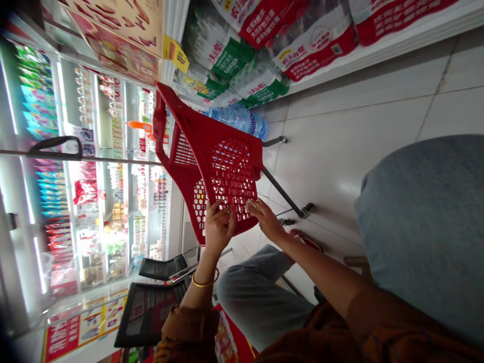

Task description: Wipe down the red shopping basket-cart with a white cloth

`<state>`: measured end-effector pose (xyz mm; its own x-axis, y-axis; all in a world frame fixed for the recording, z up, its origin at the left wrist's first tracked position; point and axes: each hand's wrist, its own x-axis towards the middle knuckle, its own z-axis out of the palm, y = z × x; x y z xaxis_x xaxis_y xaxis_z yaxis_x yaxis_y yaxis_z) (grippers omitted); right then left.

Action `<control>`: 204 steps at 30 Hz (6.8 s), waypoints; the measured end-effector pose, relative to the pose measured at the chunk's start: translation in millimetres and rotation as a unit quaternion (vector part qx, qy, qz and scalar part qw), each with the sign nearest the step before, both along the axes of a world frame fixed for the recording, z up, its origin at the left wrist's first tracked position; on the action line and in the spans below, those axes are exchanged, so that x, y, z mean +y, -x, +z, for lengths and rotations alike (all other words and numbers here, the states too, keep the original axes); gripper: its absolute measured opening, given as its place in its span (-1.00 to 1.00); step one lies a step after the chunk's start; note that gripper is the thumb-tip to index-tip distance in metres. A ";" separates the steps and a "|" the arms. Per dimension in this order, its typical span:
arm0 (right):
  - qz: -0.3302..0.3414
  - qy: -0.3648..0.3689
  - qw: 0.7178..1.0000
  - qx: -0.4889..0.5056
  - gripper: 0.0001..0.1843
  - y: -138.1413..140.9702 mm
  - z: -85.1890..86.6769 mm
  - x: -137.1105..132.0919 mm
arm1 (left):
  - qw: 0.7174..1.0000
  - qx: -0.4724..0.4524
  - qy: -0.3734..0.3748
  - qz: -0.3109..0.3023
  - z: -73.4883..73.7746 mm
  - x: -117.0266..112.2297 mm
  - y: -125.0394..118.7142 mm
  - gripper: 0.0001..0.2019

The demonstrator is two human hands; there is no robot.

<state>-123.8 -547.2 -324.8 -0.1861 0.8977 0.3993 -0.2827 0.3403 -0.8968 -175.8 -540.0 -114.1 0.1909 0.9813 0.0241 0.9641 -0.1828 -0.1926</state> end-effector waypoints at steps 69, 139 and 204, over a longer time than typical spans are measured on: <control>0.029 -0.059 0.995 0.081 -0.40 -13.4 69.3 43.1 | 0.993 -0.104 0.038 -0.033 12.8 -13.8 -25.6 -0.82; -0.025 -0.051 0.998 0.040 -0.51 -15.2 56.6 33.8 | 0.990 -0.077 0.069 -0.094 14.7 -34.2 -15.8 -0.85; 0.038 -0.087 0.991 0.100 -0.50 10.6 84.5 17.6 | 0.921 0.178 -0.229 0.261 -53.5 -53.8 -28.0 -0.47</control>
<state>-134.4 -529.6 -240.3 -0.1527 0.7988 0.5818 -0.4788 0.4552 -0.7507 -147.8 -593.7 -167.7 -0.2278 0.8438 0.4859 0.7582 0.4668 -0.4552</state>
